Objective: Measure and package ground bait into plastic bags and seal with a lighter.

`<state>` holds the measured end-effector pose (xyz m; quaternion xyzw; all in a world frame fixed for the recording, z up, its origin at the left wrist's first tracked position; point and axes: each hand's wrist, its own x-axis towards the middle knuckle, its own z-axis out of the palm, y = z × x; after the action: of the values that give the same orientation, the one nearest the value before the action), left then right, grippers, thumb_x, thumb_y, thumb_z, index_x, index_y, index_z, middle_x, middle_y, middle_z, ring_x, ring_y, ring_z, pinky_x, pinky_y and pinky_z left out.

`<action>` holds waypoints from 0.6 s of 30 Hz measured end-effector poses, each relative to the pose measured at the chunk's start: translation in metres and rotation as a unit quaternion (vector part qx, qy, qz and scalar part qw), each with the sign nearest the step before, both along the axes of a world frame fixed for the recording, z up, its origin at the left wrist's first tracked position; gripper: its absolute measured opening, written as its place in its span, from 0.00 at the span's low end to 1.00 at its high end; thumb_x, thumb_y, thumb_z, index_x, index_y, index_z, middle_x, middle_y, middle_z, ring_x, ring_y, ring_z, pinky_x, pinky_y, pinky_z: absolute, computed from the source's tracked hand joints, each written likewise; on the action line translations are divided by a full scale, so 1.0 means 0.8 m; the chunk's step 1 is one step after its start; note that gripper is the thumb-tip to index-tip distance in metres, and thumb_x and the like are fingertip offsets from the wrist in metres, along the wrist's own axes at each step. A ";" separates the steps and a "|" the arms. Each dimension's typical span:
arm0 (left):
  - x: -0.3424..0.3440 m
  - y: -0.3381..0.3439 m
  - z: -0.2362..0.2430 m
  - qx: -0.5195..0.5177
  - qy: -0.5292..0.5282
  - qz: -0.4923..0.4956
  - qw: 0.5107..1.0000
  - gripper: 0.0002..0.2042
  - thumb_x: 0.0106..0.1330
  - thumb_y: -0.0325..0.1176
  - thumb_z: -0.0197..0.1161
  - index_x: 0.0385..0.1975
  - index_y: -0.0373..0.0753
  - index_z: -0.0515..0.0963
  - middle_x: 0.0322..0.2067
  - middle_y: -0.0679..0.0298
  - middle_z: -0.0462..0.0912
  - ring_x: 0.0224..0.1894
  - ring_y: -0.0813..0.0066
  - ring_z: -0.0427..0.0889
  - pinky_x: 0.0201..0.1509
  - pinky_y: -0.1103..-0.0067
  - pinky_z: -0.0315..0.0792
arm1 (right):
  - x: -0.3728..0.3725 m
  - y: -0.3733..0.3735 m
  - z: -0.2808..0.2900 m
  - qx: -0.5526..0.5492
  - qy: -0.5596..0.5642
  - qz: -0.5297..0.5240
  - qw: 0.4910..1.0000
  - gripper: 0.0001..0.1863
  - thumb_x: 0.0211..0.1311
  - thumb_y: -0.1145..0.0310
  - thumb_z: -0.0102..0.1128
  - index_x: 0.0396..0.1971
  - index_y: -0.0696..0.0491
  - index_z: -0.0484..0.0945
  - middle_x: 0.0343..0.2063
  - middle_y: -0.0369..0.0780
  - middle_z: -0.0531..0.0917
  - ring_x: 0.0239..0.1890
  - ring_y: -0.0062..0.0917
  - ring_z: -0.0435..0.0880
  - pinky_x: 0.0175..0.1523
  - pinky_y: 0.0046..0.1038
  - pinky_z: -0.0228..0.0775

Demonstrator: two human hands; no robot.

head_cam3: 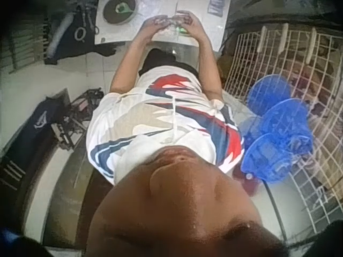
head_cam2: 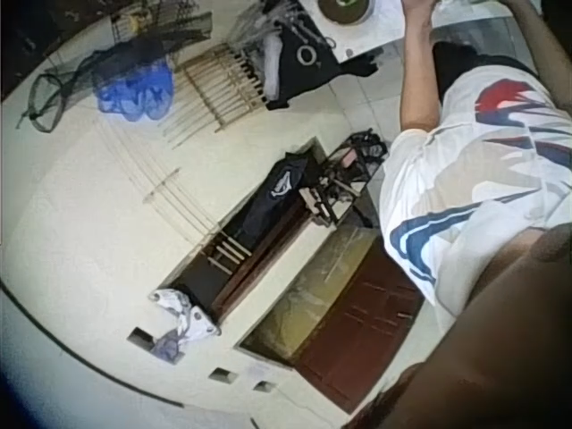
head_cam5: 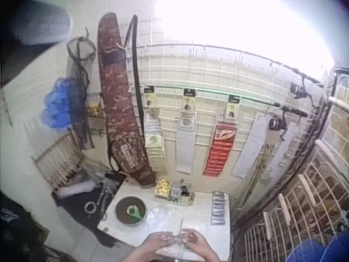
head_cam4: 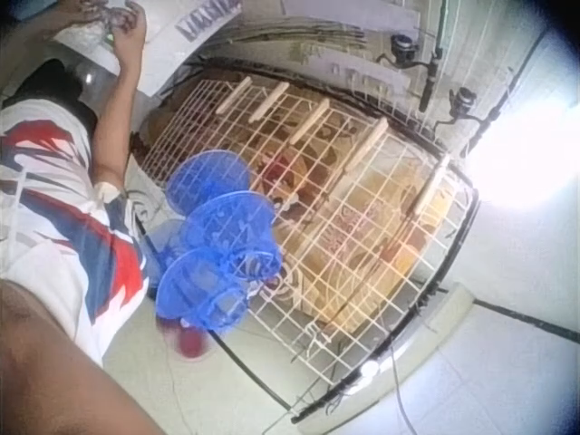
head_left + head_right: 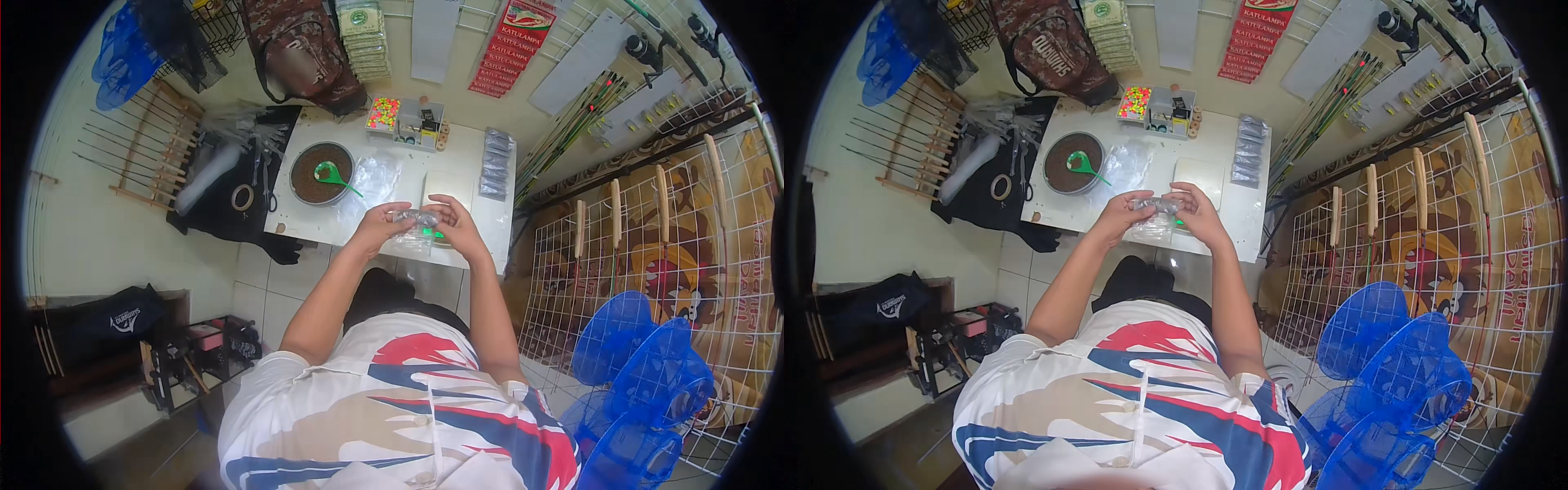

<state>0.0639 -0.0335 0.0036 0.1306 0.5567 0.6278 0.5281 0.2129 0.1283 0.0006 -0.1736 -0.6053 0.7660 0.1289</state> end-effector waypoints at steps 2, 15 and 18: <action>0.001 0.002 0.000 0.011 0.031 0.017 0.999 0.25 0.57 0.24 0.71 0.56 0.29 0.71 0.40 0.58 0.83 0.40 0.77 0.83 0.46 0.83 0.77 | 0.007 0.004 0.005 -0.004 -0.041 0.067 0.997 0.32 0.53 0.84 0.55 0.62 0.55 0.67 0.42 0.41 0.80 0.44 0.18 0.78 0.49 0.20 0.72; -0.009 -0.003 0.001 -0.021 -0.024 -0.021 0.999 0.21 0.59 0.24 0.69 0.53 0.33 0.74 0.40 0.60 0.84 0.41 0.77 0.83 0.45 0.80 0.78 | -0.005 -0.005 0.036 0.028 -0.096 -0.006 0.995 0.18 0.54 0.76 0.70 0.46 0.60 0.81 0.31 0.38 0.85 0.32 0.15 0.80 0.38 0.19 0.74; -0.008 -0.009 0.009 0.009 -0.052 -0.030 0.998 0.21 0.60 0.23 0.67 0.54 0.35 0.73 0.43 0.61 0.83 0.45 0.75 0.82 0.49 0.80 0.79 | -0.004 -0.009 0.041 0.051 -0.130 -0.021 0.990 0.18 0.51 0.78 0.71 0.45 0.59 0.83 0.32 0.39 0.86 0.33 0.15 0.81 0.39 0.18 0.75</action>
<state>0.0579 -0.0406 0.0106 0.1190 0.5185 0.6230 0.5735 0.2095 0.1215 0.0330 -0.2778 -0.6514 0.7021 0.0736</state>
